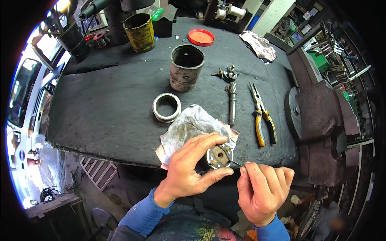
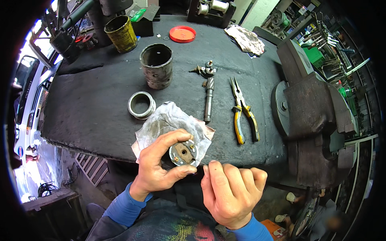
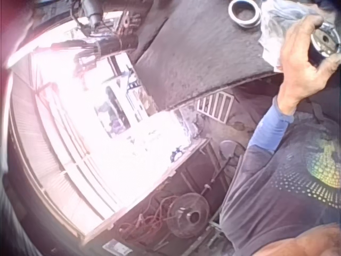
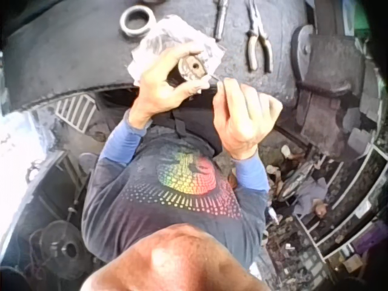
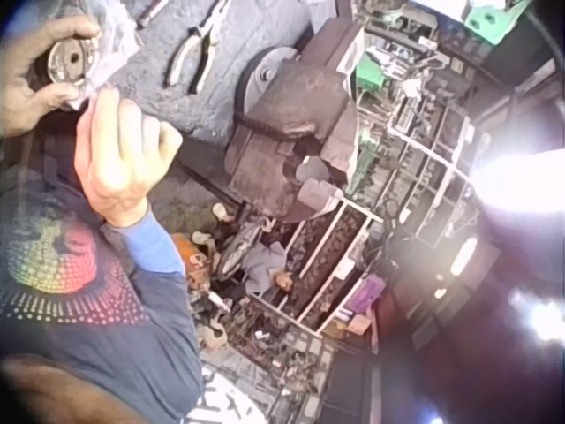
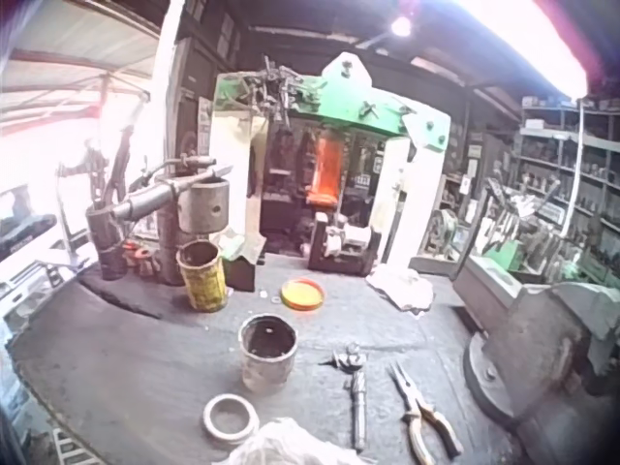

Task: The person holds a small cylindrical mechanical part and uses a thin metal tool to scrape and adjust internal surfaces. The person repeatedly rotates the part and wipes it with a cloth while working at a bench in a workshop.

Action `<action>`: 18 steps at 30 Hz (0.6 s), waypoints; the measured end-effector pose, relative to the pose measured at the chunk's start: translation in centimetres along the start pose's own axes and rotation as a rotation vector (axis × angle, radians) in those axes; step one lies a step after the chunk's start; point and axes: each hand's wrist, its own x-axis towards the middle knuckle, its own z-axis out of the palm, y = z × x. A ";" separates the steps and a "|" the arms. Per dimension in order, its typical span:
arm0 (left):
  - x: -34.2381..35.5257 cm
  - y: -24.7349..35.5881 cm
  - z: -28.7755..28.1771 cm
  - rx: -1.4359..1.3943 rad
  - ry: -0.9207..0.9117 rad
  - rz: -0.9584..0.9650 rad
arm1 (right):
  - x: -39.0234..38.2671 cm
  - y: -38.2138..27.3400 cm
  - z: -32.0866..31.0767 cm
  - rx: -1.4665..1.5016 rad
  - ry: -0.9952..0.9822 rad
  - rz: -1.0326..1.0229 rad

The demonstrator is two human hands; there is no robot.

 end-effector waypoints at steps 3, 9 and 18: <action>-0.4 -0.3 0.1 0.001 0.035 -0.012 | 0.7 -0.6 1.3 0.000 0.050 0.008; -0.1 0.0 0.2 0.004 0.019 0.037 | -0.5 -1.0 0.1 -0.034 0.038 0.052; -0.1 0.0 -0.1 -0.016 -0.010 0.025 | 0.3 -1.6 0.5 -0.046 0.055 0.046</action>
